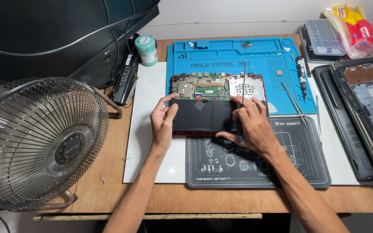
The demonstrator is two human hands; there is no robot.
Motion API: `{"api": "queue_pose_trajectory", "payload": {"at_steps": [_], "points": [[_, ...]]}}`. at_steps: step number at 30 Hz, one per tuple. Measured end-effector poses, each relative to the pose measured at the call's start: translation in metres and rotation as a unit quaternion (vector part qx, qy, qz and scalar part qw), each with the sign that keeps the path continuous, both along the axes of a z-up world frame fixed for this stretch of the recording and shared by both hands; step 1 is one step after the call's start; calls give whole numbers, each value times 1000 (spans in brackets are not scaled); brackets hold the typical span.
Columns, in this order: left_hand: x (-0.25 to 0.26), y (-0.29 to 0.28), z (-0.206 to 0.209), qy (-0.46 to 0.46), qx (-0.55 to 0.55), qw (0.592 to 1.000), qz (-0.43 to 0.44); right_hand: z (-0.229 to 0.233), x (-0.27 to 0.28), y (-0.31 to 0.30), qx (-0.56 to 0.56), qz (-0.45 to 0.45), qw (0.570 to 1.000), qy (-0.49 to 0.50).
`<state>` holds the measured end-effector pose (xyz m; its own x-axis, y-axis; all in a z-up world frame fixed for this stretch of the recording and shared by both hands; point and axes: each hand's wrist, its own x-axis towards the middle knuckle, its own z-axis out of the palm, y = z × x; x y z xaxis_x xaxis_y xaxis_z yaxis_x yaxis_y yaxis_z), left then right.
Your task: The person removes a laptop battery and sets it aside. They then use a screwdriver to unscrew and remove the motherboard from the laptop chassis, disconnecting cables as needed. Finally, they lift the motherboard out of the case and inspect it.
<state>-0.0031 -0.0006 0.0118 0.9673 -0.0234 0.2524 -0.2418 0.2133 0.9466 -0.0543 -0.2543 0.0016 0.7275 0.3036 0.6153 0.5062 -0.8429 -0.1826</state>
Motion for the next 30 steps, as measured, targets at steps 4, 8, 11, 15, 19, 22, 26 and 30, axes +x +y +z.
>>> {"api": "queue_pose_trajectory", "payload": {"at_steps": [4,8,11,15,19,22,26,30], "points": [[-1,-1,5,3,2,1000,2,-1,0,1,-3,-2,1000,5],[2,-1,2,0,8,1000,-1,-5,1,2,-3,-2,1000,-9],[3,0,-3,1,7,1000,-2,-8,0,2,1,-3,1000,-14],[3,1,-5,5,4,1000,-8,-12,2,-1,2,-3,1000,-16],[2,0,1,4,5,1000,-11,-12,2,-2,5,-1,1000,-13],[1,0,0,6,5,1000,-11,-13,2,-2,6,-1,1000,-13],[3,1,-7,8,3,1000,-13,-13,1,-3,4,-1,1000,-9],[4,1,-6,9,5,1000,-15,-13,1,-3,5,5,1000,-15]]}}
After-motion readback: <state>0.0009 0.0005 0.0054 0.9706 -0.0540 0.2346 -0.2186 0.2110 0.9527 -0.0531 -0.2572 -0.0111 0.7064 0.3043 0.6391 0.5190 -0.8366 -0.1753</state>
